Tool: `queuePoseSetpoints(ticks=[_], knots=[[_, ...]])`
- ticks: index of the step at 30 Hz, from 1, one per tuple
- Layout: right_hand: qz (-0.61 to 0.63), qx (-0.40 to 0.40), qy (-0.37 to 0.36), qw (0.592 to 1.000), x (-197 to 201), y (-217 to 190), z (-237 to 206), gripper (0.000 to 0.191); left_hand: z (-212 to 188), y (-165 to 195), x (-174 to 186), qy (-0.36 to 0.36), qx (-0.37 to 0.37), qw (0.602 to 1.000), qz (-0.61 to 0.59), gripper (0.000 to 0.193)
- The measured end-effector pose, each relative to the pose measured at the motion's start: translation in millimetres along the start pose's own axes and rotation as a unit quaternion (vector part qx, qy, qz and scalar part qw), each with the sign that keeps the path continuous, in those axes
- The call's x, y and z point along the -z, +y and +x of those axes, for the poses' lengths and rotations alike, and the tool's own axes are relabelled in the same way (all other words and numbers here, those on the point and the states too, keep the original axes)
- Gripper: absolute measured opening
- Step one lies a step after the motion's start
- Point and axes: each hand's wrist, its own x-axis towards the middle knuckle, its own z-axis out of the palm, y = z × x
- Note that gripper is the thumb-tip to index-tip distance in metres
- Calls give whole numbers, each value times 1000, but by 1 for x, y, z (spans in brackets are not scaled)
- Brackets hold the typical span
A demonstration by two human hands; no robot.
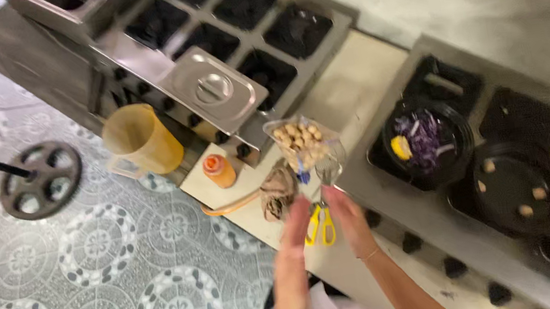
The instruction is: The person places shredded purple cabbage, baby corn, fish balls, sausage slices and enoki mushrooms from a red basket and trays into black pots on a gas stove. They then scoop broth from a large pot on the floor into a plastic pitcher and pour the broth into the filled pots.
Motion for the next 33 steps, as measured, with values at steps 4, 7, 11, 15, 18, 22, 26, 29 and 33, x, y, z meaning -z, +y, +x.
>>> queuePoseSetpoints(ticks=[4,7,11,15,18,22,26,29,33], knots=[[251,-114,48,960,-34,-43,-15,54,57,-38,2,-101,-256,806,525,56],[121,66,71,988,-56,-85,-9,42,95,-67,51,-74,-41,873,480,58],[-180,156,41,970,-58,-113,28,29,117,-69,126,-16,9,854,520,54],[-519,-75,31,851,-50,-71,141,35,135,-54,146,-86,-2,883,462,45],[-687,20,-2,726,-42,-16,205,37,153,-38,146,-101,47,897,429,44],[-738,-25,15,674,-27,39,235,40,169,-20,164,-110,178,900,383,41],[-749,-23,36,661,-24,58,238,45,180,-22,188,-124,61,906,401,37],[-727,13,33,686,-23,59,239,43,184,-28,200,-134,73,907,392,37],[-726,-41,-14,687,-19,51,238,40,191,-33,208,-138,96,907,387,36]])
